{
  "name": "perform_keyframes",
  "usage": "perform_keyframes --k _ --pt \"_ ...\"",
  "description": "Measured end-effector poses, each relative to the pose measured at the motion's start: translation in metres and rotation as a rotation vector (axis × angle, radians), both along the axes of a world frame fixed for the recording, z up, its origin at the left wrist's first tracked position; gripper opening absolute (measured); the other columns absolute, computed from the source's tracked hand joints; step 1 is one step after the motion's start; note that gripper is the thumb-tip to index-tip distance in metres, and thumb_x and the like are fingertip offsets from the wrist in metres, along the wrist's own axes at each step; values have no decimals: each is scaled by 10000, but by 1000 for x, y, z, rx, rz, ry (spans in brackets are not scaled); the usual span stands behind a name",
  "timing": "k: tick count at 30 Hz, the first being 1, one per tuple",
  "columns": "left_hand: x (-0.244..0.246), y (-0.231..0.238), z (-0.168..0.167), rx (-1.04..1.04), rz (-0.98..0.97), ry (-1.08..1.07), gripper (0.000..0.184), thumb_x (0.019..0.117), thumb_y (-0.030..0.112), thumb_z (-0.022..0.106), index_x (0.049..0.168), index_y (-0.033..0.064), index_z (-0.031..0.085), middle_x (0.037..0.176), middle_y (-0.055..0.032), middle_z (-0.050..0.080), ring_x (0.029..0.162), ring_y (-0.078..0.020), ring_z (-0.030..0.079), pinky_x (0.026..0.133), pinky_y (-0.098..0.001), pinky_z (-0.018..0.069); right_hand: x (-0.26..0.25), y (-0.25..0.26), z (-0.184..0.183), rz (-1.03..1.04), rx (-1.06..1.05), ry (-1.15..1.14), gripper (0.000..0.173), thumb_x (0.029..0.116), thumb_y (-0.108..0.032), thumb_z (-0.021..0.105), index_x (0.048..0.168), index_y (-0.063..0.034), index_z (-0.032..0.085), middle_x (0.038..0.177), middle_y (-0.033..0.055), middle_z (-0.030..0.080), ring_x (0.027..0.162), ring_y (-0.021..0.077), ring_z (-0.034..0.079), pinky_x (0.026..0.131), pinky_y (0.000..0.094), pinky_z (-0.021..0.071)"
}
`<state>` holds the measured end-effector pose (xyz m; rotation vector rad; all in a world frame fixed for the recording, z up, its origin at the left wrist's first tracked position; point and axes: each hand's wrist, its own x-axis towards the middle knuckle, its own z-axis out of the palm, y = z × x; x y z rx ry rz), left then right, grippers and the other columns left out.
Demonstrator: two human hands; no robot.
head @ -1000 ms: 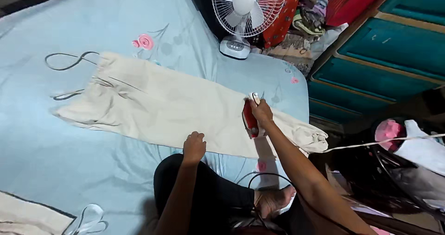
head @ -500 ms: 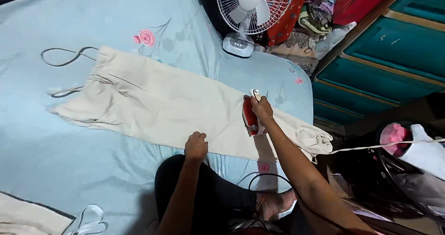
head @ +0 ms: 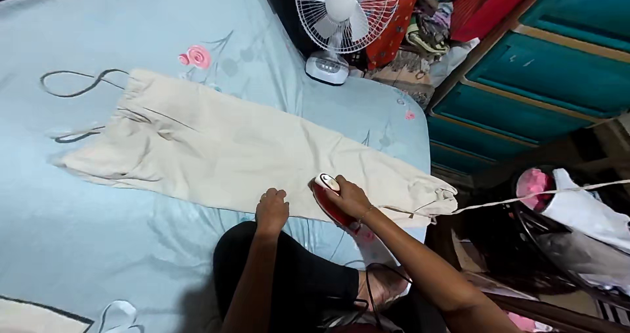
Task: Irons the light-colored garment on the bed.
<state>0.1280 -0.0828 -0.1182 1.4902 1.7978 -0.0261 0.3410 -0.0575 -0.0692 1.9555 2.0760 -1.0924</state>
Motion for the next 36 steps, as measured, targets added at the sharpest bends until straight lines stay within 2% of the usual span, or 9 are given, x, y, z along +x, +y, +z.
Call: perform_keyframes --k 8,13,15,20,25,28,30,33,36 --pt "-2 1 -3 -6 38 -8 350 1047 129 562 1373 12 610 1490 -242 495 1409 -417 457 1132 -548 413 -55 78 -13 -180 69 34 597 1062 -503 501 1375 4 527 1240 239 662 1182 375 650 989 564 501" --pt "-7 5 2 -2 67 -77 347 1061 146 537 1370 4 609 1458 -242 532 1381 -388 502 1141 -523 416 -24 52 -1 109 -9 -33 630 1061 -527 465 1407 -1 496 1271 237 649 1208 383 635 1009 573 484" --pt "-4 15 9 49 52 -131 352 1070 157 519 1366 -15 603 1406 -251 573 1320 -384 559 1118 -530 440 1 30 5 75 -2 -74 630 1061 -511 478 1402 19 494 1240 247 655 1174 396 649 987 567 496" --pt "46 78 24 276 -123 -144 324 1084 153 495 1319 1 657 1344 -216 638 1275 -361 611 1102 -525 467 65 -3 7 -325 67 -157 617 1068 -479 490 1424 25 481 1204 255 672 1133 406 670 960 573 514" --pt "115 171 -10 571 -426 -121 295 1037 79 555 1292 46 701 1349 -190 653 1320 -414 562 1084 -643 422 102 -13 1 -521 121 -121 564 1074 -443 501 1381 29 506 1153 258 680 1086 417 681 917 584 526" --pt "137 217 -24 396 -542 -50 390 1012 193 653 1379 63 648 1428 -201 605 1436 -445 439 1142 -778 230 103 -15 0 -530 103 -112 561 1072 -438 513 1392 23 503 1143 252 688 1073 409 691 907 576 532" --pt "143 235 -18 212 -577 -39 354 999 245 683 1292 48 693 1375 -200 638 1376 -425 508 1113 -768 273 105 -15 -1 -522 100 -101 555 1069 -431 523 1385 25 509 1126 245 694 1061 407 696 899 573 536" --pt "144 248 -23 174 -486 -91 311 1040 272 619 1204 30 727 1322 -208 662 1318 -419 556 1078 -736 335 105 -14 -3 -458 101 -106 552 1064 -436 526 1365 26 520 1102 239 701 1036 400 706 877 567 545" --pt "146 239 -40 375 -240 -83 338 1081 258 495 1183 25 718 1243 -228 679 1272 -424 577 1096 -681 348 105 -12 -1 -385 86 -108 575 1057 -455 525 1365 31 519 1101 233 705 1036 400 707 876 567 544"
